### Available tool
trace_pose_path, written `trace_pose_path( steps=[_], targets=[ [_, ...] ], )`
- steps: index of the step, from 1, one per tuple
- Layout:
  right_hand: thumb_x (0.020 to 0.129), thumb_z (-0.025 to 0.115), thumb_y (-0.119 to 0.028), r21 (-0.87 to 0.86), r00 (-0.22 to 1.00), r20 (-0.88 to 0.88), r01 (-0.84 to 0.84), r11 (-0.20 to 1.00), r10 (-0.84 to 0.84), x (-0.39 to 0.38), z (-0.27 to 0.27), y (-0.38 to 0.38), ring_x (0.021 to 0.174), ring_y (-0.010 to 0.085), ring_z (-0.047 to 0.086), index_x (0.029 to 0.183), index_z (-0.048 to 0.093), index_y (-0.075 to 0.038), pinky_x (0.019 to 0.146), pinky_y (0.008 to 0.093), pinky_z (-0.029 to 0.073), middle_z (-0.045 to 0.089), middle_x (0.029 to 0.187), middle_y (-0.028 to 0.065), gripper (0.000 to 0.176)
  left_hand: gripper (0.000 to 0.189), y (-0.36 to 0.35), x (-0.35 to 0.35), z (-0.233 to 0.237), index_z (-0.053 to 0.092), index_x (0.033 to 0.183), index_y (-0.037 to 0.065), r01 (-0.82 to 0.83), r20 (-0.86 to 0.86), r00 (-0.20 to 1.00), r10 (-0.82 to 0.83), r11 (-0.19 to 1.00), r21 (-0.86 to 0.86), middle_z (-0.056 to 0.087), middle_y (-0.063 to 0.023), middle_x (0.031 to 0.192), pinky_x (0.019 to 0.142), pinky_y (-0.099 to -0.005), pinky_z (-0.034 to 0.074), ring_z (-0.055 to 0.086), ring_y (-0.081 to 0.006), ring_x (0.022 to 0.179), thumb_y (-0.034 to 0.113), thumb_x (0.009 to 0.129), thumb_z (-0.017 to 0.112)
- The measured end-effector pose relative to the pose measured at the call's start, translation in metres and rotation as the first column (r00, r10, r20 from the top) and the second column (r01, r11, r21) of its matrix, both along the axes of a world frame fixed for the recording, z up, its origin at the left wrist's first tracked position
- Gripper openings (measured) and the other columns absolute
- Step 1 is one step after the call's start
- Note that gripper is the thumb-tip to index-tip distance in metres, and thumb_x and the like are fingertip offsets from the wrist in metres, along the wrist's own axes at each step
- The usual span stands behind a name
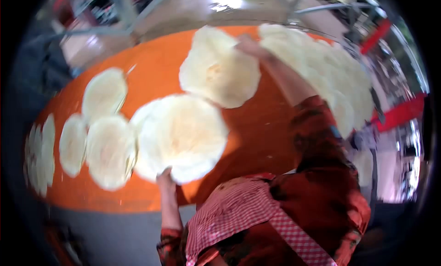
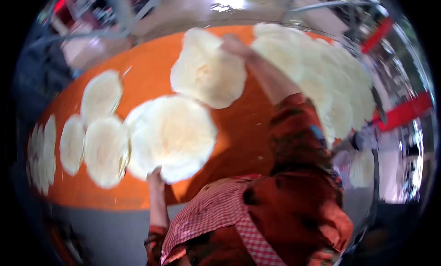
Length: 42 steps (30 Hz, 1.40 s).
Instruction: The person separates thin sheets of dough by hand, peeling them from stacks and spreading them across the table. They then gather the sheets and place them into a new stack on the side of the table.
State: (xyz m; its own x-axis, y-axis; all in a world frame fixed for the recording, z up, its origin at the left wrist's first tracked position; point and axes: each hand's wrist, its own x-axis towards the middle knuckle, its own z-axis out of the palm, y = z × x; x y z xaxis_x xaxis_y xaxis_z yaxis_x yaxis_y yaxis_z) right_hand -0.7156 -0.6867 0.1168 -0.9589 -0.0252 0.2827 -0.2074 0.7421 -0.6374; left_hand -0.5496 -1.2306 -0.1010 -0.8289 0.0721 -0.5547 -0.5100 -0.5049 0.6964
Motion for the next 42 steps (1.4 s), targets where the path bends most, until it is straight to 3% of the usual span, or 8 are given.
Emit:
trace_pose_path(
  steps=[5,10,15,19,23,27,33,42],
  targets=[
    [0.073,0.05,-0.01,0.453,0.948,0.006,0.282,0.846,-0.319,0.049,-0.063,-0.059,0.073,0.0314,0.066,0.08,0.066,-0.001,0.063,0.0432,0.049,0.065,0.077,0.0205,0.019,0.055,-0.002,0.008,0.019,0.041,0.131,0.0,0.007,0.019,1.0,-0.006,0.997,-0.073,0.053,-0.0146,0.122,0.093,-0.0438,0.047,0.054,-0.0305,0.11,-0.004,0.078,0.057],
    [0.081,0.046,-0.014,0.073,0.851,0.26,0.455,0.888,-0.457,0.092,-0.092,0.005,0.093,0.0268,0.059,0.104,0.059,-0.003,0.079,0.039,0.048,0.061,0.101,0.0149,0.028,0.054,0.003,0.014,0.062,0.035,0.137,0.004,0.03,0.092,0.995,-0.044,0.989,0.142,0.04,-0.0149,0.138,0.102,-0.0503,0.038,0.042,-0.0316,0.125,0.027,0.091,0.051],
    [0.082,0.052,-0.018,0.226,0.749,-0.004,0.647,0.729,-0.663,0.171,-0.061,0.227,0.096,0.0274,0.059,0.11,0.055,-0.002,0.081,0.0376,0.048,0.06,0.106,0.0161,0.032,0.053,0.006,0.021,0.062,0.037,0.136,0.005,-0.055,0.058,0.997,0.044,0.976,0.209,0.043,-0.0108,0.139,0.106,-0.0459,0.034,0.041,-0.0284,0.127,0.032,0.091,0.047],
    [0.083,0.057,-0.022,0.567,0.6,-0.343,0.746,0.35,-0.723,0.204,-0.062,0.197,0.098,0.0279,0.059,0.115,0.052,-0.002,0.082,0.0366,0.047,0.059,0.109,0.0171,0.038,0.049,0.007,0.013,0.066,0.043,0.127,0.002,0.032,-0.013,0.999,-0.031,0.986,0.163,0.054,-0.012,0.123,0.099,-0.0431,0.041,0.052,-0.0281,0.114,0.016,0.082,0.054],
    [0.084,0.063,-0.025,0.115,0.959,0.081,0.26,0.959,-0.27,0.198,-0.108,-0.03,0.1,0.0284,0.058,0.12,0.05,-0.001,0.084,0.0355,0.047,0.058,0.113,0.0181,0.045,0.045,0.036,0.016,0.096,0.049,0.121,0.002,0.027,-0.044,0.999,-0.026,0.999,0.02,0.06,-0.0114,0.113,0.089,-0.0394,0.048,0.058,-0.0253,0.104,-0.003,0.077,0.051],
    [0.079,0.069,-0.026,-0.117,0.918,0.243,-0.292,0.949,0.313,0.199,-0.078,-0.287,0.106,0.0352,0.055,0.128,0.043,-0.004,0.09,0.0414,0.044,0.054,0.116,0.0238,0.059,0.04,0.058,0.013,0.112,0.05,0.119,0.0,0.023,-0.042,0.999,-0.024,0.999,-0.035,0.061,-0.0125,0.108,0.08,-0.035,0.051,0.062,-0.0243,0.096,-0.006,0.08,0.056],
    [0.081,0.056,-0.007,0.026,0.947,0.285,-0.164,0.986,0.15,0.167,-0.101,-0.303,0.059,0.0297,0.058,0.076,0.059,-0.004,0.055,0.0412,0.044,0.059,0.066,0.0171,0.007,0.038,0.044,0.021,0.108,0.047,0.122,0.003,0.092,0.001,0.996,-0.092,0.995,-0.034,0.059,-0.0132,0.112,0.082,-0.0358,0.054,0.061,-0.0236,0.098,0.005,0.087,0.06],
    [0.083,0.053,-0.013,0.254,0.976,0.195,-0.144,0.956,0.095,0.148,-0.082,-0.303,0.067,0.0385,0.061,0.073,0.059,-0.003,0.064,0.0468,0.048,0.061,0.067,0.0206,0.016,0.042,0.037,0.025,0.075,0.044,0.125,0.0,-0.026,0.011,1.0,0.025,0.993,0.112,0.056,-0.0149,0.118,0.088,-0.0372,0.05,0.056,-0.0264,0.106,0.001,0.086,0.057]
  ],
)
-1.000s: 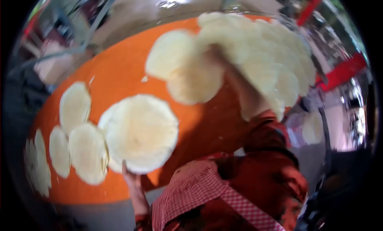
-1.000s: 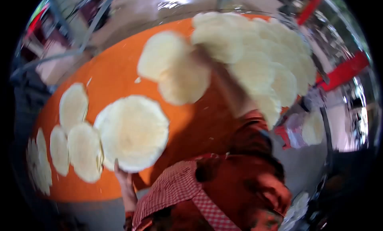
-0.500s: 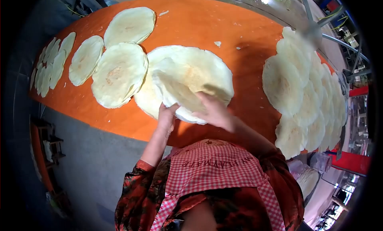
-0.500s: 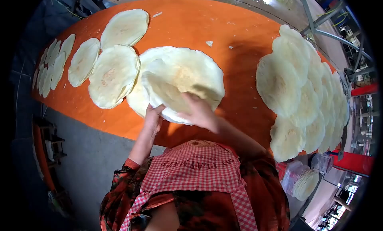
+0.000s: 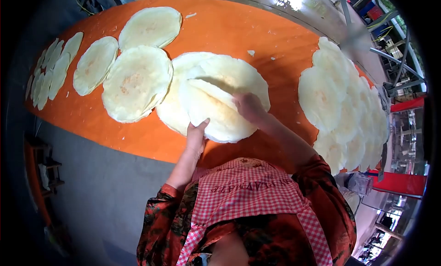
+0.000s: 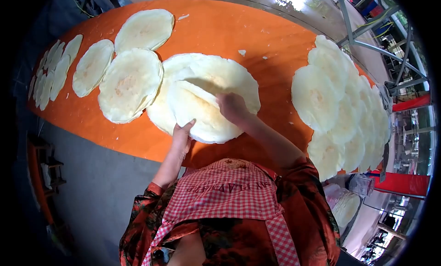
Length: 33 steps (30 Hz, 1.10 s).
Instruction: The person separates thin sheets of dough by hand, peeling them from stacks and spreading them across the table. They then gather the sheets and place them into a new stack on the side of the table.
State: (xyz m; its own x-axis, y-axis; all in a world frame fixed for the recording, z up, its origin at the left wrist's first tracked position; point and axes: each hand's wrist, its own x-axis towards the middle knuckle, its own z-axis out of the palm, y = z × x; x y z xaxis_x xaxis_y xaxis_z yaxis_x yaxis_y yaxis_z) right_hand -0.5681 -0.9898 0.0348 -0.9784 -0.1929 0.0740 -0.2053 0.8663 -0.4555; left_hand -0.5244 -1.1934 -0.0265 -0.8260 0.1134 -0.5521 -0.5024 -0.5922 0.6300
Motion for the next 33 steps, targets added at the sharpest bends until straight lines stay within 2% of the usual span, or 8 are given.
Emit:
trace_pose_path(
  steps=[4,6,7,14,16,23,30,33],
  targets=[
    [0.083,0.054,-0.015,0.248,0.977,-0.205,-0.004,0.969,0.056,-0.035,-0.031,0.034,0.066,0.0302,0.061,0.071,0.06,-0.004,0.058,0.0413,0.047,0.061,0.064,0.0148,0.018,0.04,-0.005,-0.001,-0.025,0.045,0.121,-0.005,-0.061,0.103,0.991,0.081,0.981,-0.182,0.057,-0.0178,0.114,0.089,-0.0372,0.049,0.058,-0.0286,0.102,-0.006,0.083,0.056],
    [0.082,0.055,-0.016,-0.065,0.99,0.096,-0.099,0.993,0.105,-0.103,-0.039,0.149,0.059,0.0172,0.061,0.07,0.063,-0.004,0.056,0.0312,0.05,0.063,0.064,0.0088,0.019,0.04,-0.017,-0.001,-0.036,0.045,0.118,-0.008,-0.108,0.071,0.99,0.121,0.98,-0.168,0.059,-0.0182,0.107,0.086,-0.0363,0.049,0.059,-0.0283,0.096,-0.009,0.079,0.055],
    [0.081,0.058,-0.015,-0.527,0.96,0.235,0.257,0.81,-0.151,-0.138,-0.069,0.23,0.059,0.0169,0.062,0.075,0.066,-0.002,0.056,0.0321,0.051,0.064,0.066,0.0082,0.016,0.04,-0.025,-0.001,-0.033,0.046,0.117,-0.008,-0.102,0.061,0.992,0.114,0.979,-0.179,0.059,-0.0181,0.106,0.085,-0.0367,0.049,0.059,-0.0287,0.095,-0.01,0.078,0.055],
    [0.08,0.056,-0.019,0.384,0.941,-0.222,0.326,0.864,-0.256,-0.131,0.107,0.255,0.084,0.0354,0.063,0.089,0.067,-0.006,0.072,0.0463,0.048,0.065,0.087,0.0184,0.019,0.043,-0.05,0.0,-0.053,0.048,0.117,-0.004,-0.012,0.088,0.995,0.047,0.93,-0.366,0.06,-0.0136,0.097,0.063,-0.0358,0.053,0.061,-0.0255,0.083,-0.006,0.074,0.055],
    [0.076,0.054,-0.014,0.231,0.908,-0.387,-0.072,0.97,0.16,-0.122,0.1,0.225,0.073,0.0351,0.062,0.075,0.066,-0.006,0.063,0.0444,0.048,0.064,0.077,0.0176,0.014,0.044,-0.056,-0.001,-0.08,0.048,0.118,-0.004,-0.011,0.085,0.995,0.049,0.919,-0.394,0.06,-0.0126,0.095,0.063,-0.0348,0.052,0.061,-0.0244,0.081,-0.007,0.074,0.053],
    [0.078,0.062,-0.022,-0.095,0.959,-0.013,0.28,0.955,-0.282,-0.19,0.126,0.299,0.095,0.0293,0.058,0.099,0.061,0.001,0.079,0.0419,0.046,0.06,0.103,0.019,0.031,0.058,-0.04,0.021,-0.002,0.032,0.138,0.003,0.059,-0.05,0.997,-0.056,0.996,0.066,0.042,-0.0147,0.136,0.098,-0.0481,0.042,0.044,-0.0325,0.123,0.033,0.09,0.049],
    [0.077,0.065,-0.019,-0.571,0.614,-0.153,0.585,0.576,-0.775,-0.2,0.047,0.503,0.068,0.0264,0.062,0.091,0.064,0.004,0.06,0.0405,0.049,0.063,0.077,0.0123,0.027,0.067,-0.022,0.034,0.001,0.028,0.142,0.013,0.006,-0.079,0.997,0.007,0.987,0.163,0.033,-0.0079,0.145,0.101,-0.0491,0.038,0.038,-0.0309,0.129,0.054,0.091,0.041],
    [0.079,0.063,-0.017,-0.615,0.443,0.413,0.78,0.115,-0.796,-0.168,-0.023,0.528,0.067,0.0256,0.062,0.084,0.06,0.0,0.049,0.0402,0.049,0.06,0.071,0.0112,0.018,0.064,-0.019,0.032,0.001,0.029,0.142,0.012,-0.022,-0.042,0.999,0.025,0.996,0.082,0.033,-0.0079,0.145,0.103,-0.0484,0.036,0.036,-0.03,0.13,0.051,0.093,0.039]
  ],
)
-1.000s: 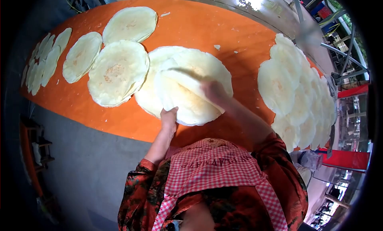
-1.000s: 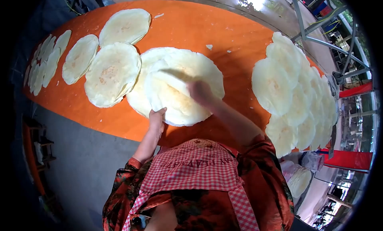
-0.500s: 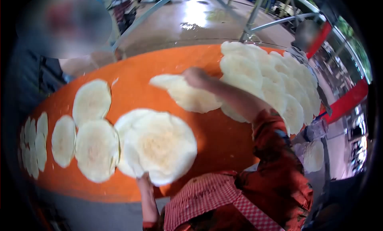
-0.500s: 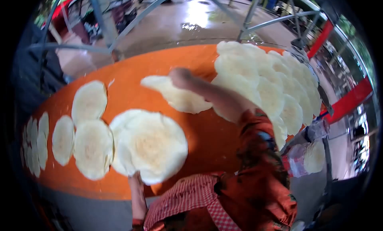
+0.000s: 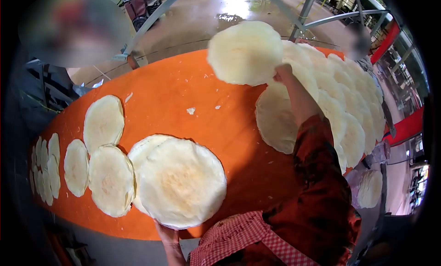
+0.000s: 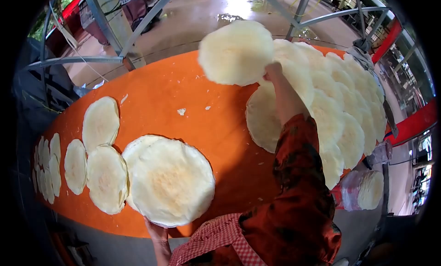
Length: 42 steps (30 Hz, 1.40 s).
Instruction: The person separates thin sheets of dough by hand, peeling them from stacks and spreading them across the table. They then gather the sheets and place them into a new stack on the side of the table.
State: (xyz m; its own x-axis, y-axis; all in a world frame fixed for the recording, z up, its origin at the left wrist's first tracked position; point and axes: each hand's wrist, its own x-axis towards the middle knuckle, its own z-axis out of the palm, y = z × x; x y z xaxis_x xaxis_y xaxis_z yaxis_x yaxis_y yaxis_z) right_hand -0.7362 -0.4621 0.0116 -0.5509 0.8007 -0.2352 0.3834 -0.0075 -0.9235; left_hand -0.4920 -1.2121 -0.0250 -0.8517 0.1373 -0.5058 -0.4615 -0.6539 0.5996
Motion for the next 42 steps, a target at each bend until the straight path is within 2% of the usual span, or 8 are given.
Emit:
trace_pose_path(
  steps=[4,6,14,19,23,31,38,42],
  targets=[
    [0.082,0.055,-0.013,0.281,0.909,0.333,-0.348,0.894,0.25,0.045,-0.075,-0.077,0.046,0.018,0.052,0.075,0.055,-0.006,0.038,0.0323,0.041,0.053,0.06,0.0053,0.01,0.062,-0.002,0.001,0.003,0.029,0.142,0.011,-0.017,-0.005,1.0,0.016,0.998,-0.059,0.034,-0.0082,0.145,0.105,-0.0469,0.031,0.033,-0.0289,0.132,0.047,0.093,0.039],
    [0.084,0.054,-0.015,0.034,0.926,-0.116,-0.359,0.933,0.36,0.069,-0.097,-0.18,0.053,0.0168,0.054,0.081,0.059,-0.009,0.044,0.0288,0.043,0.056,0.067,0.0023,0.009,0.064,0.003,-0.001,0.009,0.029,0.142,0.009,-0.017,-0.008,1.0,0.017,0.998,-0.064,0.034,-0.0087,0.145,0.107,-0.0462,0.03,0.033,-0.0289,0.132,0.047,0.092,0.042],
    [0.082,0.065,-0.038,0.343,0.169,0.064,-0.929,0.137,0.983,0.201,-0.007,-0.546,0.115,0.0339,0.05,0.122,0.049,-0.002,0.093,0.0404,0.044,0.052,0.122,0.0234,0.057,0.039,0.006,-0.016,0.017,0.044,0.128,0.006,0.009,-0.047,0.999,-0.013,0.997,-0.078,0.053,-0.0086,0.124,0.095,-0.0402,0.042,0.051,-0.0223,0.115,0.016,0.091,0.051],
    [0.088,0.051,-0.024,0.137,0.185,0.204,-0.978,0.16,0.961,0.212,-0.003,-0.584,0.101,0.0373,0.057,0.13,0.038,0.001,0.088,0.0419,0.046,0.055,0.115,0.0257,0.05,0.04,0.01,-0.016,0.026,0.046,0.123,0.003,-0.017,-0.012,1.0,0.015,0.985,-0.17,0.057,-0.0119,0.116,0.084,-0.0352,0.051,0.058,-0.0231,0.103,-0.001,0.085,0.055],
    [0.084,0.047,-0.008,0.432,0.28,0.364,-0.896,0.105,0.888,0.221,-0.01,-0.591,0.08,0.0397,0.062,0.118,0.049,0.0,0.072,0.0443,0.05,0.061,0.098,0.0262,0.034,0.045,0.007,-0.014,0.015,0.045,0.123,0.001,-0.025,0.017,0.999,0.029,0.981,-0.192,0.057,-0.0138,0.113,0.085,-0.0348,0.051,0.058,-0.0235,0.102,-0.009,0.081,0.057],
    [0.085,0.057,-0.022,0.422,0.247,0.302,-0.901,0.104,0.921,0.223,-0.003,-0.592,0.077,0.036,0.061,0.107,0.057,0.002,0.068,0.0412,0.048,0.062,0.088,0.0221,0.032,0.042,-0.007,-0.008,0.007,0.038,0.13,0.007,0.061,-0.025,0.998,-0.056,0.967,0.246,0.053,-0.01,0.121,0.084,-0.0362,0.053,0.056,-0.021,0.106,0.033,0.097,0.044],
    [0.079,0.061,-0.02,0.54,0.33,0.268,-0.829,0.142,0.905,0.23,-0.021,-0.594,0.07,0.0355,0.061,0.107,0.058,0.001,0.064,0.0428,0.049,0.062,0.081,0.0212,0.035,0.025,0.0,-0.013,-0.006,0.047,0.114,0.01,0.031,0.002,1.0,-0.031,0.999,-0.011,0.058,-0.0066,0.103,0.059,-0.0287,0.057,0.061,-0.0181,0.09,0.015,0.09,0.055],
    [0.076,0.058,-0.013,0.655,0.357,0.374,-0.755,0.028,0.856,0.225,-0.022,-0.604,0.055,0.0314,0.06,0.102,0.062,-0.002,0.055,0.044,0.047,0.06,0.062,0.0153,0.029,0.036,0.009,-0.01,0.014,0.045,0.12,0.006,0.066,-0.033,0.997,-0.07,0.993,-0.093,0.058,-0.0097,0.108,0.074,-0.0359,0.056,0.06,-0.0218,0.096,0.011,0.087,0.058]
  ],
)
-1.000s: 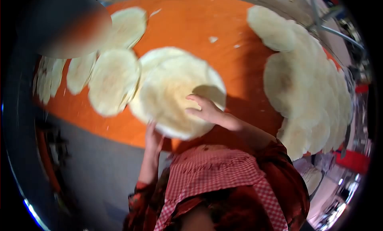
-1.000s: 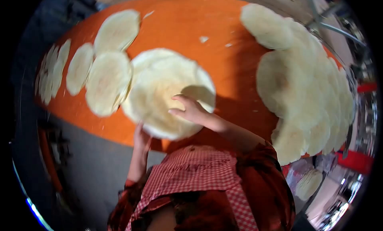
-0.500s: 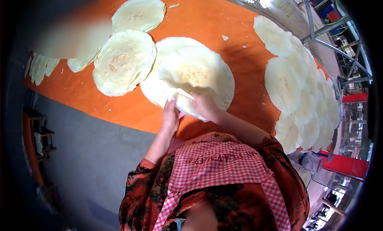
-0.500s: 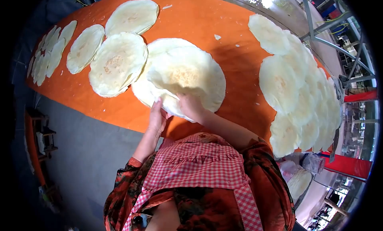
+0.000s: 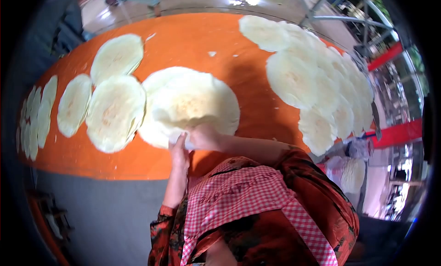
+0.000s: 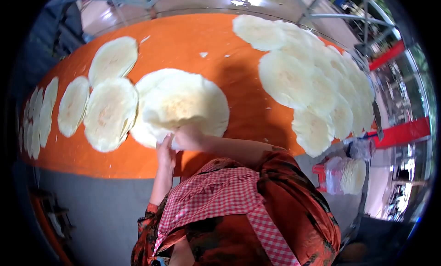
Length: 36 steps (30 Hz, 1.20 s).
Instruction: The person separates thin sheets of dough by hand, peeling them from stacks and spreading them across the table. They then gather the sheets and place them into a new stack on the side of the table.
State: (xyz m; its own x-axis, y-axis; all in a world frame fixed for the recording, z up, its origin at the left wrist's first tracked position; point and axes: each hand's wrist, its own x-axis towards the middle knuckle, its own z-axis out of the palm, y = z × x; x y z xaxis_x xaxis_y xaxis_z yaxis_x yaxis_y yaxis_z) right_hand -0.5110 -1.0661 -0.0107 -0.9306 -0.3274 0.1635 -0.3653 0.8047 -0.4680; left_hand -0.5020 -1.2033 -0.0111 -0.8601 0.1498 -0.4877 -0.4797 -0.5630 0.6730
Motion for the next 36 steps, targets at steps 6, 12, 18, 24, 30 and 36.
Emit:
trace_pose_path(
  steps=[6,12,18,24,30,36],
  targets=[
    [0.089,0.051,-0.021,-0.309,0.936,0.349,0.066,0.949,0.048,-0.023,-0.008,0.024,0.067,0.0286,0.061,0.085,0.065,-0.005,0.065,0.0426,0.046,0.062,0.073,0.0184,0.021,0.041,0.0,0.001,-0.014,0.046,0.121,-0.003,-0.051,0.023,0.998,0.054,0.991,-0.124,0.057,-0.0115,0.115,0.086,-0.0337,0.049,0.058,-0.0218,0.102,-0.002,0.083,0.06],
    [0.089,0.055,-0.025,-0.14,0.957,0.285,0.089,0.986,-0.046,-0.02,0.013,0.036,0.068,0.0262,0.059,0.09,0.064,-0.002,0.067,0.0387,0.046,0.063,0.074,0.0159,0.024,0.038,0.008,0.0,-0.015,0.047,0.122,0.0,-0.105,0.004,0.994,0.106,0.986,-0.128,0.056,-0.011,0.116,0.087,-0.032,0.05,0.057,-0.0196,0.102,-0.002,0.086,0.057],
    [0.088,0.058,-0.031,-0.389,0.763,0.637,0.197,0.9,0.109,-0.037,0.003,0.044,0.066,0.0187,0.057,0.092,0.065,-0.002,0.064,0.0347,0.046,0.064,0.073,0.0111,0.031,0.048,0.017,0.002,0.005,0.042,0.127,0.0,-0.147,0.092,0.983,0.159,0.982,-0.122,0.056,-0.0098,0.117,0.086,-0.0331,0.05,0.058,-0.0216,0.101,0.019,0.087,0.063],
    [0.084,0.054,-0.015,-0.251,0.857,0.511,0.226,0.941,-0.07,-0.015,-0.008,0.024,0.065,0.0237,0.06,0.084,0.065,-0.004,0.062,0.0371,0.047,0.064,0.076,0.0135,0.016,0.042,0.014,-0.007,-0.015,0.051,0.114,-0.008,0.044,0.057,0.998,-0.024,0.92,-0.388,0.06,-0.0115,0.104,0.079,-0.034,0.05,0.06,-0.0207,0.091,0.009,0.079,0.067],
    [0.086,0.043,-0.012,-0.481,0.694,0.675,0.672,0.564,-0.25,-0.037,0.025,0.018,0.102,0.0279,0.057,0.105,0.062,-0.005,0.085,0.0381,0.043,0.061,0.103,0.0179,0.029,0.022,-0.037,-0.023,-0.083,0.059,0.093,-0.006,0.003,0.1,0.994,0.034,0.938,-0.346,0.061,-0.0093,0.093,0.055,-0.0252,0.05,0.061,-0.0196,0.082,-0.009,0.072,0.053],
    [0.074,0.066,-0.015,-0.646,0.922,0.282,0.388,0.657,-0.267,-0.087,0.082,0.258,0.065,0.0175,0.062,0.088,0.064,0.003,0.059,0.0334,0.048,0.065,0.074,0.0081,0.024,0.048,-0.171,-0.075,-0.115,0.042,0.121,-0.014,0.106,0.157,0.986,-0.062,0.951,-0.292,0.056,-0.0178,0.114,0.088,-0.0415,0.05,0.058,-0.0316,0.103,-0.012,0.073,0.047]
  ],
)
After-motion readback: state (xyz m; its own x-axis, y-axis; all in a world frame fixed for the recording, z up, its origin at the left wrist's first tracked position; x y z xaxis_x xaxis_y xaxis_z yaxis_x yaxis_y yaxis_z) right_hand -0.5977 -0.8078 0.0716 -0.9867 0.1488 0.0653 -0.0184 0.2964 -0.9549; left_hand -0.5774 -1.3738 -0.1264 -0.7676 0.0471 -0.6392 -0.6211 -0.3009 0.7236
